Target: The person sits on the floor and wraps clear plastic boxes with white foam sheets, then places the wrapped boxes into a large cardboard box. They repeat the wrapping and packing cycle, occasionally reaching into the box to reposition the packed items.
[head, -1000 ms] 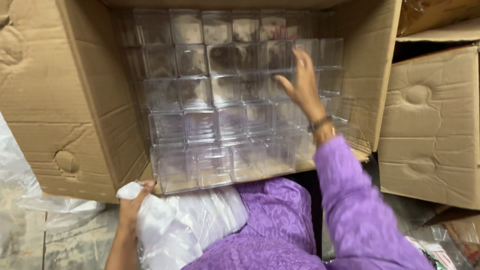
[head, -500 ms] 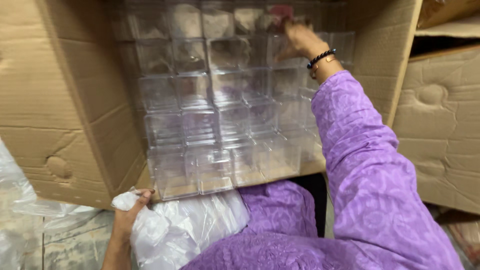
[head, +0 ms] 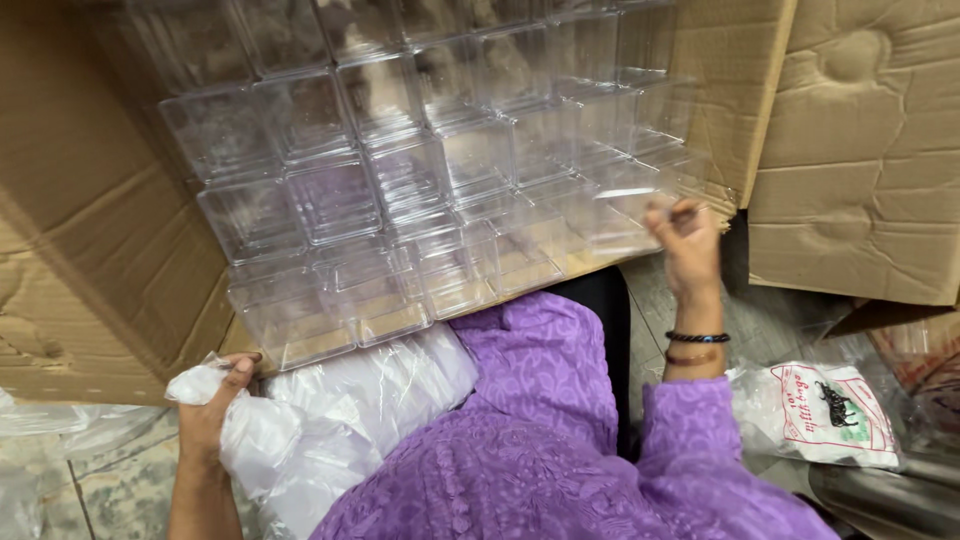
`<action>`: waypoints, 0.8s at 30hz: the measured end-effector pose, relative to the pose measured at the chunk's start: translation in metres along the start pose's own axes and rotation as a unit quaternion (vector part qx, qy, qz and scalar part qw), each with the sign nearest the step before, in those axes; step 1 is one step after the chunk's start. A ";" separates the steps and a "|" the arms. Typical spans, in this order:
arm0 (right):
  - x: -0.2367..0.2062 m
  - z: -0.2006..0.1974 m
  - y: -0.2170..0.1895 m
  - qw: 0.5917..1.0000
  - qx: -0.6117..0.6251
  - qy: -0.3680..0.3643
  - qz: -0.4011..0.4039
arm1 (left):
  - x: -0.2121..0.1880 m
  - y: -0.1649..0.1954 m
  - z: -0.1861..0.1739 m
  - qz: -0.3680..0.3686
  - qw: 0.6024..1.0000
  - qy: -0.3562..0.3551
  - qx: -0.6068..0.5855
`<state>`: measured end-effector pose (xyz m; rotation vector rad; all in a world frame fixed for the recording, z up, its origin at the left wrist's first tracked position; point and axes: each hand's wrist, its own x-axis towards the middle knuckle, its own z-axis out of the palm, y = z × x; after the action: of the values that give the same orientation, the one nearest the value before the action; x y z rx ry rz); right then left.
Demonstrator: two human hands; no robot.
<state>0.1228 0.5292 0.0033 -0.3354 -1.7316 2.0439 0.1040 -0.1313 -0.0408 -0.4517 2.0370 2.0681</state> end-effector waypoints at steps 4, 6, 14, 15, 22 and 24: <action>-0.007 0.008 0.026 0.991 -0.111 -0.059 0.038 | 0.001 0.000 0.003 -0.007 1.000 -0.005 -0.016; -0.004 0.015 0.019 0.953 -0.297 -0.059 0.012 | 0.001 -0.001 0.004 0.001 1.000 0.007 -0.012; 0.105 0.069 -0.069 0.878 -0.439 -0.032 -0.186 | 0.003 -0.005 0.005 -0.001 1.000 0.008 -0.011; 0.134 0.083 -0.071 0.879 -0.428 -0.023 -0.208 | 0.003 -0.005 0.005 0.011 1.000 0.006 -0.001; 0.317 0.175 -0.044 0.739 -0.638 -0.070 -0.206 | 0.003 -0.011 0.008 0.053 0.998 0.008 0.016; 0.326 0.184 -0.037 0.712 -0.679 -0.069 -0.167 | 0.002 -0.012 0.009 0.016 1.000 0.020 0.006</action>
<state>-0.2392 0.5279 0.1049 -0.2271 -2.8159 0.2076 0.1055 -0.1222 -0.0529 -0.4651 2.0912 2.0800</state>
